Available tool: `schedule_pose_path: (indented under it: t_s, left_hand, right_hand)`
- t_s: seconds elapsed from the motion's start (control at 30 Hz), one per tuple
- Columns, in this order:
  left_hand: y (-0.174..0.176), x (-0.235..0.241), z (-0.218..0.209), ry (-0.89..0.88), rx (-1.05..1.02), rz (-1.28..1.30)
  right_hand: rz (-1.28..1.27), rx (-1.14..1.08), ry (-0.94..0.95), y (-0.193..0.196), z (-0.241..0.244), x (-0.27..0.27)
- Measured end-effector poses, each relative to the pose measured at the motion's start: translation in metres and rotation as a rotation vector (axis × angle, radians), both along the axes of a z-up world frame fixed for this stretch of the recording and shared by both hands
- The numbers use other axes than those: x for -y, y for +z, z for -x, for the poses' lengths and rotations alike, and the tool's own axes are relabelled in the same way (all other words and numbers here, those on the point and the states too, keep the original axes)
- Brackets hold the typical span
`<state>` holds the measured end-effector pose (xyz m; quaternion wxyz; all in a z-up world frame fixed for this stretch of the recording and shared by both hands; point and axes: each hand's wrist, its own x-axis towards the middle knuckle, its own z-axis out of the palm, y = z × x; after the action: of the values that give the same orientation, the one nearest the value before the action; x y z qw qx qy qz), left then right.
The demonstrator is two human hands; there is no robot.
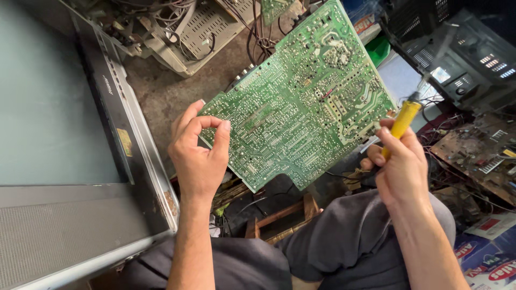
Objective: The person sits cross-legged on the floor and uses a soldering iron to work on a green circuit board. They repeatedly apply the soldering iron to various points on the board while holding it steady with their other hand.
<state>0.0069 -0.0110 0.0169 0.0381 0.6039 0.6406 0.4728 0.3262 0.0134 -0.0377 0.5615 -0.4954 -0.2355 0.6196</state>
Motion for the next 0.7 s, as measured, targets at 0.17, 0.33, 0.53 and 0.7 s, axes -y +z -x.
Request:
schedule_pose_path:
  t_s: [0.17,0.33,0.53,0.7]
  left_hand:
    - [0.002,0.0,0.006,0.0,0.003,0.048]
    - [0.01,-0.008,0.012,0.03,0.035,0.078]
    - [0.021,-0.002,0.014,0.093,0.092,0.124]
    - [0.015,0.028,-0.016,0.07,0.082,0.131]
  right_hand:
    - [-0.001,-0.102,-0.068,0.006,-0.007,0.009]
    - [-0.106,-0.132,-0.067,0.023,-0.007,0.02]
    - [-0.15,0.013,-0.019,0.046,-0.019,0.011]
    - [-0.171,0.144,0.031,0.048,-0.033,-0.037]
